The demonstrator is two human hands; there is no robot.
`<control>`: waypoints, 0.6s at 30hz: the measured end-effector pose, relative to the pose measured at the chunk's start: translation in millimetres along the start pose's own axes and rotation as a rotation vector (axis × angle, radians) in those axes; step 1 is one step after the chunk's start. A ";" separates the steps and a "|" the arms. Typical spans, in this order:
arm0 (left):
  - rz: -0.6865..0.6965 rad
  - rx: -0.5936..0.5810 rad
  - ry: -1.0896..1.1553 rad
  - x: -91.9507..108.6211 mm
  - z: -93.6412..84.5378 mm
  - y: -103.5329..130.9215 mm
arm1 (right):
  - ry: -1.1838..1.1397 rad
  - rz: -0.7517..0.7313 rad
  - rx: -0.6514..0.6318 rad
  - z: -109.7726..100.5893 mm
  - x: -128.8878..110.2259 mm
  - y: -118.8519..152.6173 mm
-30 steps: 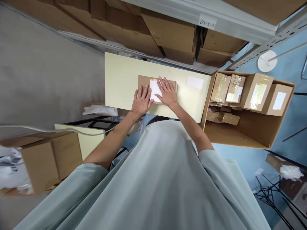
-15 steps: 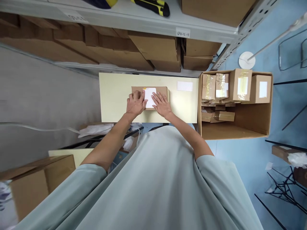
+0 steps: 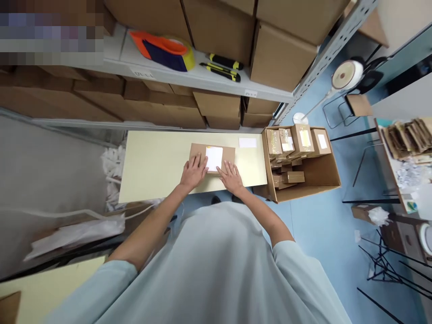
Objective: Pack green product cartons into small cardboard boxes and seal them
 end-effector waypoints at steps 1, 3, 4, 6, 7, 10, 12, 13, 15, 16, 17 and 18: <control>0.007 0.000 0.017 -2.1 4.3 3.3 | 0.016 0.022 -0.004 0.2 -2.0 3.9; 0.028 0.003 0.051 -5.9 11.2 7.5 | 0.047 0.059 -0.018 -0.5 -6.2 9.2; 0.043 0.003 0.067 -7.2 13.9 8.6 | 0.060 0.073 -0.027 -1.7 -8.3 10.3; 0.073 -0.001 0.101 -8.3 17.6 10.4 | 0.074 0.106 -0.045 -6.6 -10.9 9.3; 0.085 -0.001 0.121 -8.0 18.6 11.4 | 0.067 0.123 -0.051 -10.4 -11.2 7.0; 0.103 0.015 0.204 -4.9 18.5 16.5 | -0.004 0.184 -0.055 -24.6 -6.0 -4.2; 0.099 0.045 0.276 -2.1 16.1 21.9 | -0.078 0.228 -0.052 -32.5 2.8 -10.8; 0.081 0.070 0.319 -2.2 14.3 25.2 | -0.127 0.264 -0.047 -35.2 9.7 -12.1; -0.007 0.137 0.430 -8.3 10.8 32.4 | -0.275 0.355 -0.038 -35.6 27.7 -9.0; -0.066 0.168 0.494 -13.8 10.3 36.1 | -0.380 0.385 -0.036 -32.8 36.6 -5.5; -0.116 0.190 0.558 -18.9 10.9 39.3 | -0.500 0.393 -0.036 -28.5 44.1 -1.8; -0.147 0.194 0.622 -23.0 12.9 41.5 | -0.626 0.368 -0.030 -24.0 49.6 1.7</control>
Point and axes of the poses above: each hand's wrist, its own y-axis away from the middle knuckle, its own z-axis out of the palm, x = y × z, the point moved 8 cm from there along -y, towards the middle knuckle, and after that the axes turned 11 degrees about -x, right-handed, at the moved point
